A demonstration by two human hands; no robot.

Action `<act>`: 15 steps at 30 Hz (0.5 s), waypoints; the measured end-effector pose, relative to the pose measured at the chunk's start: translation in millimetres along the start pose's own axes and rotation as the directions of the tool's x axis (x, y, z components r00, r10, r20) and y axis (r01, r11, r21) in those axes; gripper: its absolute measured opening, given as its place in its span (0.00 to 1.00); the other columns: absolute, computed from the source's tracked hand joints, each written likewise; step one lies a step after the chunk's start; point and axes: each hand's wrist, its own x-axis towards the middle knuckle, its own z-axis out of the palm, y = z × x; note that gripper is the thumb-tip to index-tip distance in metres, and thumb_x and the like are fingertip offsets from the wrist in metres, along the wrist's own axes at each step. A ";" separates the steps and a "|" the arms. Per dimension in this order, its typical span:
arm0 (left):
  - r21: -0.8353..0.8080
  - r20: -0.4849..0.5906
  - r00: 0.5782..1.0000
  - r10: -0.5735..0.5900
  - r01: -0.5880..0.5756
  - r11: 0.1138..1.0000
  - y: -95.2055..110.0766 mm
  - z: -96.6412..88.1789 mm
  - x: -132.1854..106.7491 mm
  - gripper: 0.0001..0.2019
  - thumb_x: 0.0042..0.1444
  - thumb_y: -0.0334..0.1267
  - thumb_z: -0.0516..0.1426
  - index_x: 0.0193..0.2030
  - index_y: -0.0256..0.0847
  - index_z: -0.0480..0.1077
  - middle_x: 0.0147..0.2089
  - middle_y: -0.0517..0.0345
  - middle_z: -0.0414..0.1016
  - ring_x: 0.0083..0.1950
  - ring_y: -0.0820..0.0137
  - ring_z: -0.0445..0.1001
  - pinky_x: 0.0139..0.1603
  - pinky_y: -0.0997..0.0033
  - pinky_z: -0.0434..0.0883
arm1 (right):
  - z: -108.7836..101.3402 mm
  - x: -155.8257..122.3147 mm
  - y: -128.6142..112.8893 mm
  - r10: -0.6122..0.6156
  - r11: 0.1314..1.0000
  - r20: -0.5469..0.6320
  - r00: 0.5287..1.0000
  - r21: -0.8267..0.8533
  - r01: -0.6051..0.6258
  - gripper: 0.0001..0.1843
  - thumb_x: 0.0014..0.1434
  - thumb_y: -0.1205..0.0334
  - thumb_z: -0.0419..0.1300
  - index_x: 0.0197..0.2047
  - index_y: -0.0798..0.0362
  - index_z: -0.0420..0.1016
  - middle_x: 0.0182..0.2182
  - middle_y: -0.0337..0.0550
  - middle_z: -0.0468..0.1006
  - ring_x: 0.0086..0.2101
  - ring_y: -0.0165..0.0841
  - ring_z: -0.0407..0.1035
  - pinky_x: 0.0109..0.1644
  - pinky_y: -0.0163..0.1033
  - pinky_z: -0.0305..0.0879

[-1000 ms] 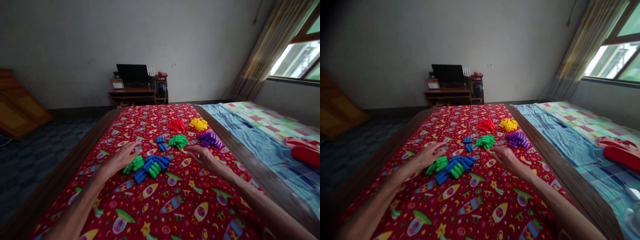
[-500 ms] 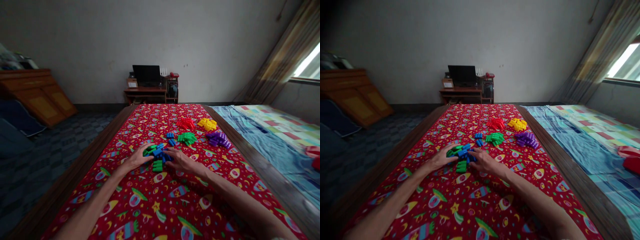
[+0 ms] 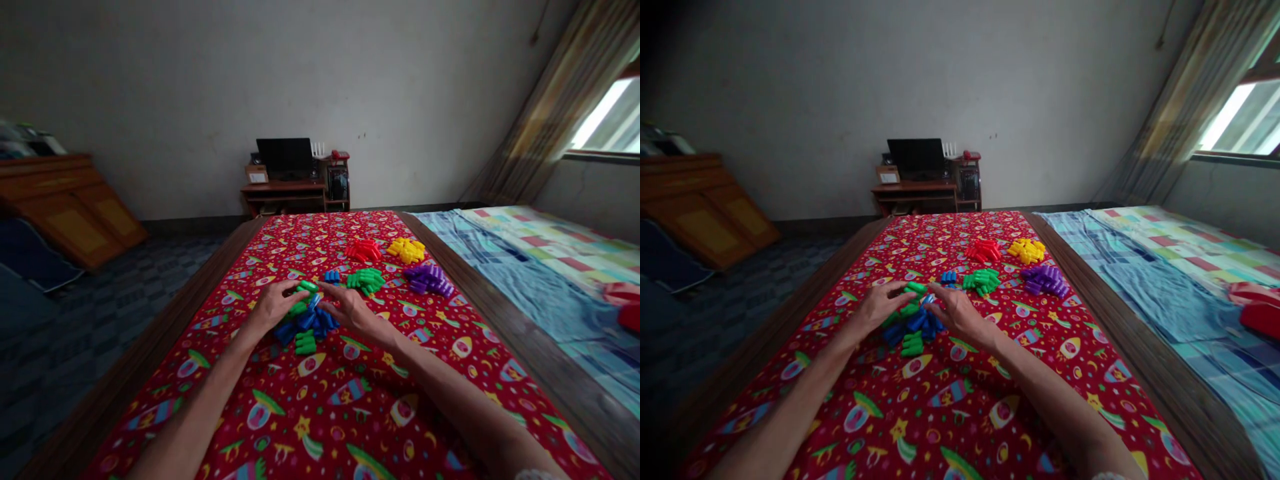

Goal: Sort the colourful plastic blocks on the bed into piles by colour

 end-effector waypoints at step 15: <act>0.280 0.156 0.987 -0.041 -0.004 0.960 -33.0 6.0 -7.4 0.14 0.51 0.42 0.58 0.42 0.42 0.77 0.46 0.48 0.79 0.50 0.57 0.76 0.55 0.59 0.71 | -100.0 -4.8 60.5 0.414 0.839 0.257 0.873 -0.478 -0.258 0.07 0.56 0.64 0.60 0.29 0.58 0.77 0.21 0.37 0.72 0.23 0.25 0.60 0.27 0.32 0.49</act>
